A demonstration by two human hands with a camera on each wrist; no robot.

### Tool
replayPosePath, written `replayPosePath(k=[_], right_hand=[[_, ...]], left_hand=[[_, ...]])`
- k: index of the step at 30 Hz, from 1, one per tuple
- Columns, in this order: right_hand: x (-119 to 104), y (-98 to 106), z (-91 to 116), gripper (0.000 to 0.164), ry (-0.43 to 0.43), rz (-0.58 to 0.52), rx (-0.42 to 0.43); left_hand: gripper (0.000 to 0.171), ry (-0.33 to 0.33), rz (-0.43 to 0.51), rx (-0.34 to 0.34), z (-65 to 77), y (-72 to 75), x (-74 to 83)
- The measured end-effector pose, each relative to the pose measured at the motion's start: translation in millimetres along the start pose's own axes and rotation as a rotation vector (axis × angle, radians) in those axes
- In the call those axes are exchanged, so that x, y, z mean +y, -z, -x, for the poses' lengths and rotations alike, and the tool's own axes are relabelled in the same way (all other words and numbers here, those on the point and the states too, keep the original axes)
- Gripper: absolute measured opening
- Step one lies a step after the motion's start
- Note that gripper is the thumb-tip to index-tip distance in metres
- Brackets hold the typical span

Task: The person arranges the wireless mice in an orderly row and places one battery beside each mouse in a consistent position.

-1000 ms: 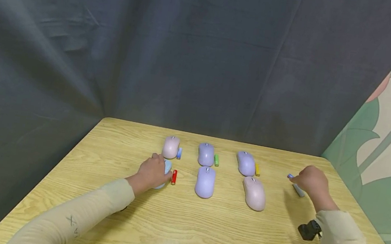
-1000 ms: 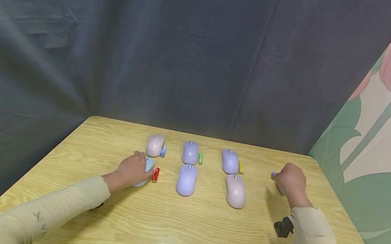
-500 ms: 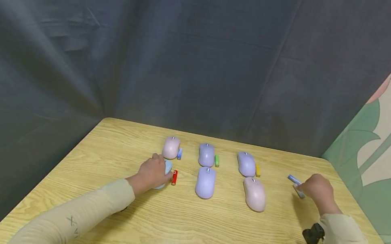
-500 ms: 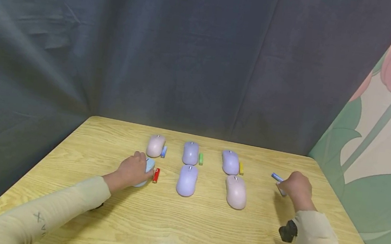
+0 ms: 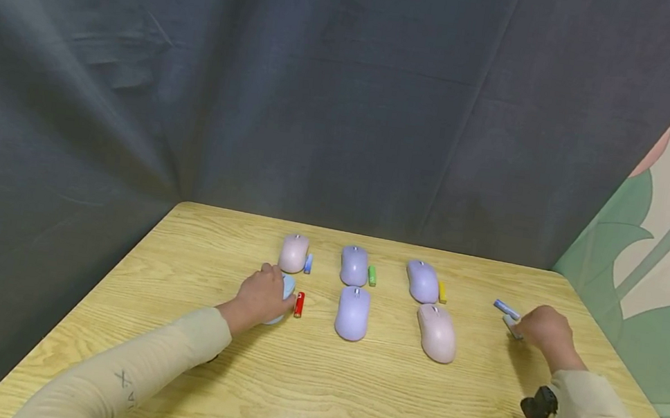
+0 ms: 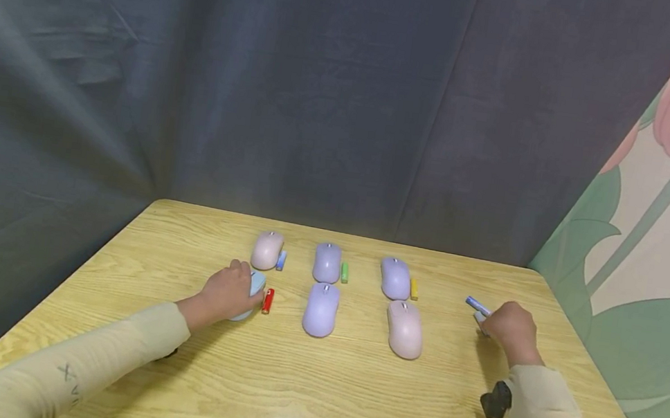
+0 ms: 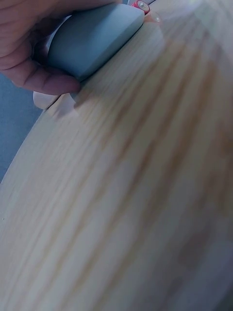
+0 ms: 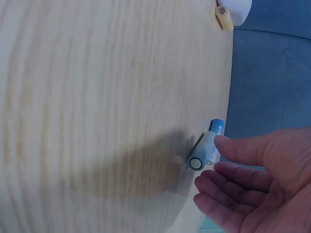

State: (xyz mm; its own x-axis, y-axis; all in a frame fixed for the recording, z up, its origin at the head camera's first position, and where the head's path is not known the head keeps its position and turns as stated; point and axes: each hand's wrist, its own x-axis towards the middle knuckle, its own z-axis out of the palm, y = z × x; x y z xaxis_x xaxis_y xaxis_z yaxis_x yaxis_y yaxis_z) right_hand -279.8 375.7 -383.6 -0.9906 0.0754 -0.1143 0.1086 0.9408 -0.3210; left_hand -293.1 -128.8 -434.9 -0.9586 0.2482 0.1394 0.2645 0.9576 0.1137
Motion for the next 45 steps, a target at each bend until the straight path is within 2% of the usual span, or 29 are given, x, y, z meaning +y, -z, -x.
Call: replayPosePath(k=[17,25,33,45], right_hand=[[3.5,-10.4,-3.4,0.026,-0.059,-0.009,0.039],[3.3,-15.0,-4.7,0.026,-0.040,0.015,0.054],[0.2,-16.0,-5.6,0.026,-0.067,0.008,0.051],[-4.8,-17.0,-7.2,0.031,-0.049,0.065,0.056]], left_hand=[[0.057,-0.016,0.001,-0.004,-2.1,1.5,0.0],[0.055,-0.021,-0.007,-0.001,-0.9,3.4,1.2],[0.056,-0.011,-0.004,-0.003,0.2,3.7,1.7],[0.056,-0.001,0.021,-0.006,2.0,3.7,-0.1]])
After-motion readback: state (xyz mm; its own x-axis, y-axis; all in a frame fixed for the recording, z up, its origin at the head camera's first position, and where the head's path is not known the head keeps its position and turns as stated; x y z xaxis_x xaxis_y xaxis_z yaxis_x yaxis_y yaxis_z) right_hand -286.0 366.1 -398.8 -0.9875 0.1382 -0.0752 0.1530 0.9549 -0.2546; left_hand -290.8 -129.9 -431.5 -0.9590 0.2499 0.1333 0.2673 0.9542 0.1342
